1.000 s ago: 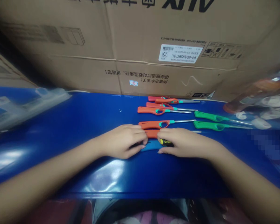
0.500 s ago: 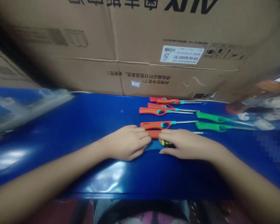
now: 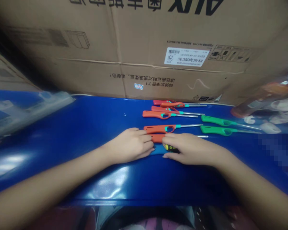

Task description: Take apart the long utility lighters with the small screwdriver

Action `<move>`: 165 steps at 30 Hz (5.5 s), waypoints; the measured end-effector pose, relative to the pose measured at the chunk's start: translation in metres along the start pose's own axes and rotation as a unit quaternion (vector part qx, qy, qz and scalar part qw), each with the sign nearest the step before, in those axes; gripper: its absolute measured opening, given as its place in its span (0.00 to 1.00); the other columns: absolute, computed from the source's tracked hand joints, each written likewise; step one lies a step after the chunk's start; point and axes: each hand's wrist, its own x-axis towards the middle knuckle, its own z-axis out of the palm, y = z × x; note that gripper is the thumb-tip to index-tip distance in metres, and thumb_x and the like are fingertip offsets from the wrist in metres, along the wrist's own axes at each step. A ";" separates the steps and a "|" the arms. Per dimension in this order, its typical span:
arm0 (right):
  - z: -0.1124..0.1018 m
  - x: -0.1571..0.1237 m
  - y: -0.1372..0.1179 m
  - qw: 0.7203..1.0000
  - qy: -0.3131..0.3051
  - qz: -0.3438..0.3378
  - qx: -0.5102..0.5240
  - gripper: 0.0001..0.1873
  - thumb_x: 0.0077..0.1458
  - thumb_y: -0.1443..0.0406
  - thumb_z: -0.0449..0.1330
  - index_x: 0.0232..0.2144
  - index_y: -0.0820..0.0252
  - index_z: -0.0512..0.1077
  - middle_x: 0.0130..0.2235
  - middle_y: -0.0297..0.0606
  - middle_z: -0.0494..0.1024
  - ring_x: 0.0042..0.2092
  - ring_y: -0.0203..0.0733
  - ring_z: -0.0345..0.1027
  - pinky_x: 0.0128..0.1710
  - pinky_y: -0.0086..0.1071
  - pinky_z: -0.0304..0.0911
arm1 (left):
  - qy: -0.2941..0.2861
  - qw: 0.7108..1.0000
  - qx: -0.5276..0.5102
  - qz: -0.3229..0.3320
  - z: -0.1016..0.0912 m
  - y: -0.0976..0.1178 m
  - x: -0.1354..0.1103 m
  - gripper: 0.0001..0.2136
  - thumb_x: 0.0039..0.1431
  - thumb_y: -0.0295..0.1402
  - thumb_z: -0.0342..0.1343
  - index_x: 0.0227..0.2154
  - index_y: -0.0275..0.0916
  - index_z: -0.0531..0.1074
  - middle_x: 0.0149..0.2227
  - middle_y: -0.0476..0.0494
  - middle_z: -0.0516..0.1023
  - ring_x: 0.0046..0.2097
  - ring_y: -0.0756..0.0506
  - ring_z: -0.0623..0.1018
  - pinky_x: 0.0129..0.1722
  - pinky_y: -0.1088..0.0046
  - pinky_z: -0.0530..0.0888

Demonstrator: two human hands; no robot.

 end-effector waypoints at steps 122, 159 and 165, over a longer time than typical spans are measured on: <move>-0.020 0.077 -0.026 0.863 0.465 -0.086 0.180 0.09 0.69 0.59 0.52 0.47 0.56 0.62 0.35 0.32 0.71 0.30 0.34 0.66 0.32 0.30 0.64 | 0.052 0.917 -0.379 -0.114 0.029 -0.048 -0.024 0.16 0.59 0.38 0.64 0.49 0.41 0.77 0.50 0.38 0.77 0.52 0.39 0.75 0.56 0.57 0.71; -0.072 0.059 -0.041 0.958 0.267 -0.067 -0.081 0.11 0.62 0.61 0.52 0.43 0.59 0.69 0.34 0.37 0.79 0.31 0.40 0.70 0.28 0.31 0.54 | 0.045 0.934 -0.334 -0.120 0.027 -0.045 -0.022 0.16 0.59 0.42 0.64 0.46 0.41 0.79 0.47 0.39 0.80 0.51 0.37 0.76 0.54 0.56 0.72; -0.073 0.057 -0.040 0.951 0.289 -0.063 -0.088 0.11 0.62 0.57 0.53 0.34 0.57 0.70 0.27 0.33 0.76 0.29 0.39 0.69 0.28 0.30 0.52 | 0.043 0.934 -0.337 -0.114 0.027 -0.045 -0.021 0.16 0.60 0.42 0.64 0.48 0.42 0.78 0.47 0.40 0.79 0.52 0.38 0.76 0.56 0.56 0.71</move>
